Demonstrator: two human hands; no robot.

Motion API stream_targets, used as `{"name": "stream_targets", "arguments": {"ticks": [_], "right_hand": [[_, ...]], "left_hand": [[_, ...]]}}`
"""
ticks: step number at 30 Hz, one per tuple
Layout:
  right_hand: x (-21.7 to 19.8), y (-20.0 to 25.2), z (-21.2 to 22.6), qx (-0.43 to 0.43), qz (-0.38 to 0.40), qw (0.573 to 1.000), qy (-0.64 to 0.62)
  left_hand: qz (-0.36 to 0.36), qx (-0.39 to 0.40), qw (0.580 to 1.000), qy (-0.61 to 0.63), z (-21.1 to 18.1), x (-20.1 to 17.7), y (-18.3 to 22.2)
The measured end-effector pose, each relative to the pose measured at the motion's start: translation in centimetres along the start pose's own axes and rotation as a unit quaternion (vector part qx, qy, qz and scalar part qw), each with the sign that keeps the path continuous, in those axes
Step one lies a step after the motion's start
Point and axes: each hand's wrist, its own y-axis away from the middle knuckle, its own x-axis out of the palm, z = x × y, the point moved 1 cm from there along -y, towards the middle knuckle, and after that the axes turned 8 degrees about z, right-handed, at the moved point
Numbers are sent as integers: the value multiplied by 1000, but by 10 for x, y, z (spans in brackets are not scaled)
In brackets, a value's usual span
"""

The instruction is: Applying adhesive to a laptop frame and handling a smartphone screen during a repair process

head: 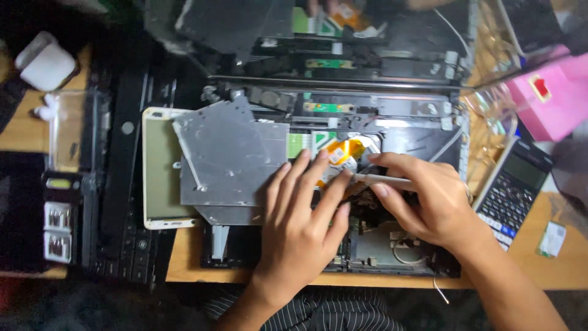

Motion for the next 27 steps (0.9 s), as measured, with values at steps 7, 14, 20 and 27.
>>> {"name": "stream_targets", "arguments": {"ticks": [7, 14, 20, 27], "right_hand": [[-2, -3, 6, -64, -16, 997, -40], [-1, -1, 3, -70, 9, 997, 7], [3, 1, 5, -81, -5, 997, 18], [1, 1, 6, -117, -7, 992, 40]], "left_hand": [[4, -3, 1000, -14, -3, 1, -1], [-11, 1, 1000, -16, 0, 3, 2], [-8, -6, 1000, -2, 1, 5, 4], [-27, -5, 1000, 5, 0, 0, 2]]}}
